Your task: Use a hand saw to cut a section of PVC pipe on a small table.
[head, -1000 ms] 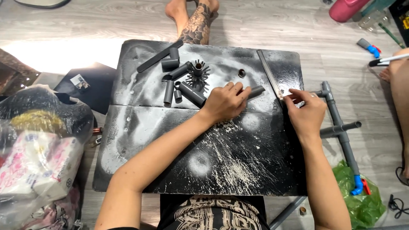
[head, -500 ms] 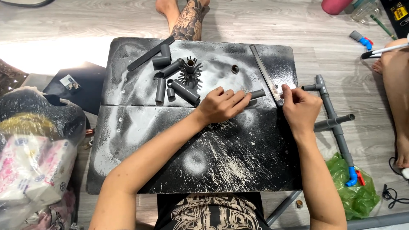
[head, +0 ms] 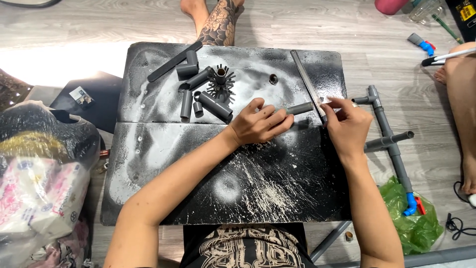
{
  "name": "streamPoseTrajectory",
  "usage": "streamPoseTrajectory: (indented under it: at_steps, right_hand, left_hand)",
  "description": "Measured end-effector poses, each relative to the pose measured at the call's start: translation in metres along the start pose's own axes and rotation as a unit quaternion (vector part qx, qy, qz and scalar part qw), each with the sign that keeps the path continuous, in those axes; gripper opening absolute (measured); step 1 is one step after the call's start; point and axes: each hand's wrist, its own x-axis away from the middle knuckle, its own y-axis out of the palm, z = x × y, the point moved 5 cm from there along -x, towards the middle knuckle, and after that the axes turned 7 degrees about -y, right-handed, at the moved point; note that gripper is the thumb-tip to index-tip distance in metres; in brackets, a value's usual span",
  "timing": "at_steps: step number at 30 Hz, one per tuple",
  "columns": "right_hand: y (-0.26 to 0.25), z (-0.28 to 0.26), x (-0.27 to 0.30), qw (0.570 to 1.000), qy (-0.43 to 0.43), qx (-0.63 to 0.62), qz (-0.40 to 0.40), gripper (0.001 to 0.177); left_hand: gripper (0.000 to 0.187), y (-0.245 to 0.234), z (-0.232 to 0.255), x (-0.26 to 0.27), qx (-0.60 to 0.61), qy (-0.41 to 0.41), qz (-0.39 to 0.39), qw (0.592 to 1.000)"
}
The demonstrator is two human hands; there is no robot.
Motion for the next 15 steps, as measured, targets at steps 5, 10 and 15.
streamPoseTrajectory:
  at_steps: [5, 10, 15]
  right_hand:
    - [0.006, 0.019, 0.009, 0.997, 0.051, 0.062, -0.009, 0.008]
    - [0.003, -0.009, -0.005, 0.997, 0.039, -0.064, -0.014, 0.029]
    - [0.025, 0.020, 0.009, 0.925, 0.165, -0.332, -0.080, 0.023]
  left_hand:
    - [0.016, 0.003, -0.001, 0.000, -0.008, -0.009, -0.004, 1.000]
    - [0.013, 0.006, 0.000, 0.004, -0.027, -0.011, -0.003, 1.000]
    - [0.018, 0.007, 0.003, 0.007, -0.035, 0.008, 0.037, 0.999]
